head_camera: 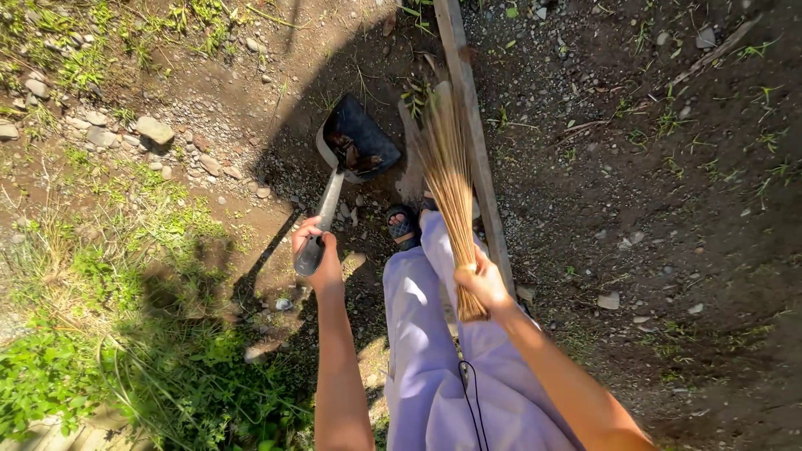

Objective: Sweeping dirt and plant debris into a dustpan outdoors.

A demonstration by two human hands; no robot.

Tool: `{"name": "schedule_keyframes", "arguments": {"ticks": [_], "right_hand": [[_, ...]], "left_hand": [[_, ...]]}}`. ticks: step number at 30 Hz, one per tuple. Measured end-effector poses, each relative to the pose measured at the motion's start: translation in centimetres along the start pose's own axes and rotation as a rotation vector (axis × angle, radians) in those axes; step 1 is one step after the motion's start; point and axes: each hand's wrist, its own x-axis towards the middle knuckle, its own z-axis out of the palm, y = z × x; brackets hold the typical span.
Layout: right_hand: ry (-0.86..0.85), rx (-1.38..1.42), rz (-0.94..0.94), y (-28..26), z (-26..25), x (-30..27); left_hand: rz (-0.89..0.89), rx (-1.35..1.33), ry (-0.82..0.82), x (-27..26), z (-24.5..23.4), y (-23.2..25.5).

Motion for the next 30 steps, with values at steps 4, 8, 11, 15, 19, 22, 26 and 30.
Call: {"name": "schedule_keyframes", "arguments": {"ticks": [4, 8, 11, 15, 19, 22, 26, 30], "right_hand": [[-0.028, -0.388, -0.156, -1.6, 0.0, -7.7], [-0.037, -0.275, 0.023, -1.5, 0.6, -7.0], [0.015, -0.110, 0.104, -1.1, 0.8, -2.0], [0.122, -0.058, 0.008, -2.3, 2.0, 0.0], [-0.060, -0.340, -0.576, -3.3, 1.1, -5.4], [-0.078, -0.272, -0.025, -5.6, 0.6, -6.8], [-0.077, -0.213, -0.015, -8.7, 1.4, -6.8], [0.072, 0.001, 0.111, -8.1, 2.0, -5.0]], "left_hand": [[-0.062, -0.054, -0.019, -0.7, 0.8, 2.0], [0.018, -0.022, -0.044, -0.6, 0.7, 1.6], [-0.011, -0.063, -0.041, -0.2, 0.8, 2.1], [-0.018, -0.126, -0.054, 0.1, 0.5, 1.1], [-0.002, -0.080, -0.073, 0.0, 0.5, 2.6], [-0.051, -0.168, -0.034, 0.2, 0.7, 3.9], [-0.045, -0.172, 0.034, 0.7, 0.0, 4.8], [0.026, -0.336, 0.064, 2.8, -0.5, 3.8]]}}
